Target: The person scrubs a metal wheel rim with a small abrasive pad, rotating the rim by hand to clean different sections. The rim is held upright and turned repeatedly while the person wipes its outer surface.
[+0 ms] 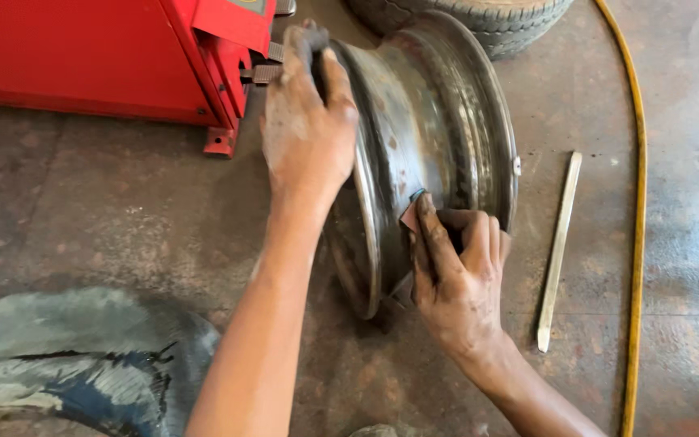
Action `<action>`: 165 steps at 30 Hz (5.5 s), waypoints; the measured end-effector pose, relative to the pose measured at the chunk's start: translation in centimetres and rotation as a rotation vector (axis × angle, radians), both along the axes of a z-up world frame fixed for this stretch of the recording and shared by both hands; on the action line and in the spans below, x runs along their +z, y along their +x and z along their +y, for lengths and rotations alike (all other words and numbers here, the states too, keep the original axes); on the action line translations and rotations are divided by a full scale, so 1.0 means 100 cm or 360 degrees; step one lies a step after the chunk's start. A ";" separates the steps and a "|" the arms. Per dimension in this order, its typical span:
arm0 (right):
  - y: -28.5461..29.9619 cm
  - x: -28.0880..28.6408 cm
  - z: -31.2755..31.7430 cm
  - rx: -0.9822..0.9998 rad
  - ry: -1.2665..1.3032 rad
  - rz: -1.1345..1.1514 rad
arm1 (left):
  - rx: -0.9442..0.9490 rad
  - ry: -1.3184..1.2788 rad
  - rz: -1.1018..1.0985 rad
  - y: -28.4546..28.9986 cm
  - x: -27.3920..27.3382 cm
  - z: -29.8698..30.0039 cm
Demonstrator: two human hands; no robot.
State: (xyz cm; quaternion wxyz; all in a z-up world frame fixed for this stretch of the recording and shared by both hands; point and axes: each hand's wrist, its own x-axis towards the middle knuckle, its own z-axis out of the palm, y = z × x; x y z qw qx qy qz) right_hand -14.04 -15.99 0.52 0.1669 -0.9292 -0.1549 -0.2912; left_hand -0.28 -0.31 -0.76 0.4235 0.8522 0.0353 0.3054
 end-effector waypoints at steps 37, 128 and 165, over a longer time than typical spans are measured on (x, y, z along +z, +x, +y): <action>0.057 0.031 0.002 -0.0228 -0.0844 0.0082 | 0.0208 0.0082 -0.0110 -0.005 0.012 -0.016; 0.004 0.004 0.004 0.0336 -0.0096 0.0145 | -0.0095 -0.0731 -0.0201 0.058 -0.023 -0.003; 0.059 -0.002 0.019 -0.0122 0.0190 0.0075 | 0.0283 -0.0035 -0.0235 0.046 -0.023 -0.007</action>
